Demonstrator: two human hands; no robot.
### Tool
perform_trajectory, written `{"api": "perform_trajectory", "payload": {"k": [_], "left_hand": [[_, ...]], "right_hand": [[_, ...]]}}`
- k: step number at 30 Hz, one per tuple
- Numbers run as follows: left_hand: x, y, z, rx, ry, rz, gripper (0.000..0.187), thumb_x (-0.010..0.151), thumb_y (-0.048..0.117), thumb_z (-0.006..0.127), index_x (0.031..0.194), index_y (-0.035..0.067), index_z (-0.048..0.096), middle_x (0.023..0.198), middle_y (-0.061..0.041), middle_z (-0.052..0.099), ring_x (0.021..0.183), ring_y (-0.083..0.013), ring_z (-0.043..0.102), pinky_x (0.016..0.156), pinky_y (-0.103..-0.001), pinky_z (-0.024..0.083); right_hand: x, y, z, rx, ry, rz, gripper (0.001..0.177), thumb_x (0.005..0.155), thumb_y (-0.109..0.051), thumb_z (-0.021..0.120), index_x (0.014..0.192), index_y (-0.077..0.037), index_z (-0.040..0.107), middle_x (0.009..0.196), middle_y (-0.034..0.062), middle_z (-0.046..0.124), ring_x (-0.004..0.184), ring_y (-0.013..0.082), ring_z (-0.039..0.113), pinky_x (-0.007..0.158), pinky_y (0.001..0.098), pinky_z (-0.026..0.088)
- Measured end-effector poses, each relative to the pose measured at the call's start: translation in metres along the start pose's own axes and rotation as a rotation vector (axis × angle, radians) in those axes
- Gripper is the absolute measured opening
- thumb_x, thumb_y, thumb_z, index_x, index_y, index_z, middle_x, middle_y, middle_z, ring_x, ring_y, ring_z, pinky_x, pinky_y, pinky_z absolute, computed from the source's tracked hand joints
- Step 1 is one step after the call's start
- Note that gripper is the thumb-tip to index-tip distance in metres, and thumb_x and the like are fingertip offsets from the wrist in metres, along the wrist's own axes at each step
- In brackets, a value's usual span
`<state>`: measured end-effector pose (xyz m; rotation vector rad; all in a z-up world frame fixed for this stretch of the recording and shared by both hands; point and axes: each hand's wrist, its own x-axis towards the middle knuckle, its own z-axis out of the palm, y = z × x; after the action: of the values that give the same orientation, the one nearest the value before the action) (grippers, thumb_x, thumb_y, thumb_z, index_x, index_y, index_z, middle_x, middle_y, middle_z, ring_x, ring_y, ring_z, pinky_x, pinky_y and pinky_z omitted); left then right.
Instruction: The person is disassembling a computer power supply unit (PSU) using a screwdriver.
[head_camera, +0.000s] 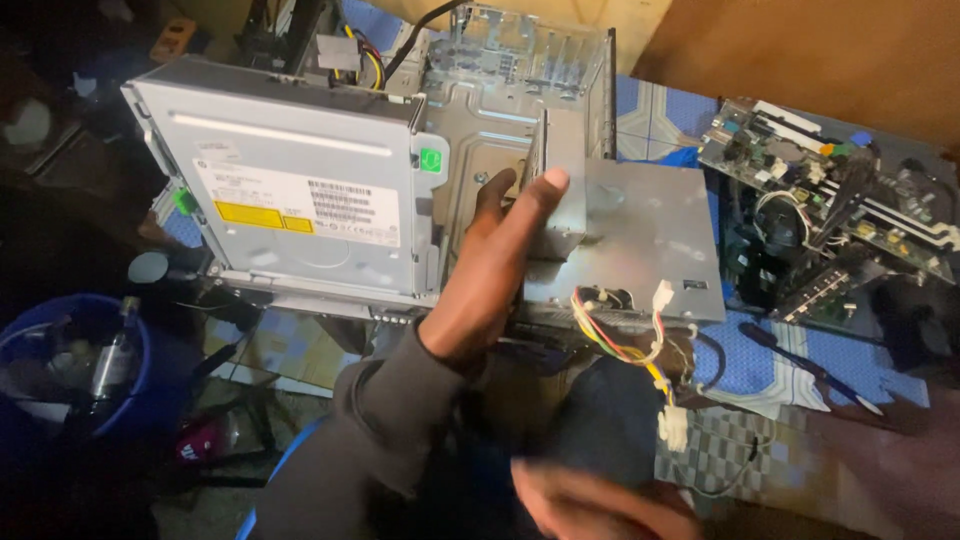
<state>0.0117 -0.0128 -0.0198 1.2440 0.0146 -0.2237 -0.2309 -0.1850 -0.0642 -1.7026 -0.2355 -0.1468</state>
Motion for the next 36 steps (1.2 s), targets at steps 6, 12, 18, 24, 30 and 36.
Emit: {"api": "perform_trajectory", "payload": {"k": [6, 12, 18, 24, 30, 36], "left_hand": [[-0.002, 0.013, 0.001, -0.145, -0.060, -0.110, 0.106, 0.082, 0.052, 0.067, 0.156, -0.006, 0.017, 0.139, -0.026, 0.058, 0.123, -0.0341, 0.063, 0.097, -0.042, 0.052], [-0.014, 0.009, 0.004, -0.302, -0.106, -0.052, 0.108, 0.085, 0.042, 0.071, 0.161, 0.002, 0.005, 0.145, -0.023, 0.055, 0.136, -0.0294, 0.053, 0.110, -0.037, 0.043], [-0.015, 0.009, -0.001, -0.277, -0.176, 0.036, 0.107, 0.087, 0.031, 0.070, 0.163, 0.009, -0.002, 0.146, -0.025, 0.054, 0.134, -0.0295, 0.054, 0.111, -0.038, 0.042], [-0.024, 0.011, 0.000, -0.274, -0.169, 0.067, 0.092, 0.088, 0.029, 0.070, 0.158, 0.001, 0.016, 0.134, -0.022, 0.057, 0.117, -0.0275, 0.062, 0.096, -0.041, 0.056], [-0.039, 0.010, -0.003, 0.279, 0.115, 0.311, 0.078, 0.090, 0.040, 0.076, 0.140, -0.008, 0.039, 0.125, -0.021, 0.064, 0.113, -0.0225, 0.065, 0.093, -0.032, 0.055], [-0.044, 0.003, -0.017, 0.228, 0.047, 0.334, 0.074, 0.099, 0.047, 0.065, 0.145, -0.008, 0.043, 0.128, -0.018, 0.065, 0.117, -0.0199, 0.063, 0.101, -0.033, 0.052]], "right_hand": [[0.082, -0.009, 0.001, -0.491, 0.128, -0.334, 0.033, 0.108, -0.007, 0.053, 0.139, 0.002, 0.057, 0.148, 0.0261, 0.058, 0.102, 0.0226, 0.076, 0.090, 0.0334, 0.064], [0.094, -0.007, -0.010, -0.609, 0.335, -0.247, 0.036, 0.109, -0.005, 0.052, 0.143, 0.004, 0.055, 0.154, 0.0236, 0.047, 0.097, 0.0194, 0.074, 0.088, 0.0365, 0.057], [0.105, -0.023, -0.002, -0.460, 0.361, -0.231, 0.047, 0.107, -0.020, 0.064, 0.146, 0.003, 0.054, 0.152, 0.0178, 0.047, 0.096, 0.0146, 0.066, 0.080, 0.0273, 0.063], [0.115, -0.026, -0.002, -0.444, 0.334, -0.245, 0.063, 0.101, -0.028, 0.073, 0.152, 0.001, 0.052, 0.156, 0.0164, 0.049, 0.095, 0.0145, 0.063, 0.075, 0.0240, 0.055], [0.133, -0.037, 0.005, -0.562, 0.250, -0.264, 0.082, 0.092, -0.038, 0.076, 0.154, 0.004, 0.042, 0.156, 0.0175, 0.046, 0.091, 0.0129, 0.067, 0.075, 0.0248, 0.056], [0.136, 0.003, -0.017, -0.473, 0.215, -0.221, 0.050, 0.117, -0.030, 0.053, 0.154, 0.004, 0.048, 0.150, 0.0149, 0.053, 0.129, 0.0210, 0.061, 0.106, 0.0297, 0.051]]}}
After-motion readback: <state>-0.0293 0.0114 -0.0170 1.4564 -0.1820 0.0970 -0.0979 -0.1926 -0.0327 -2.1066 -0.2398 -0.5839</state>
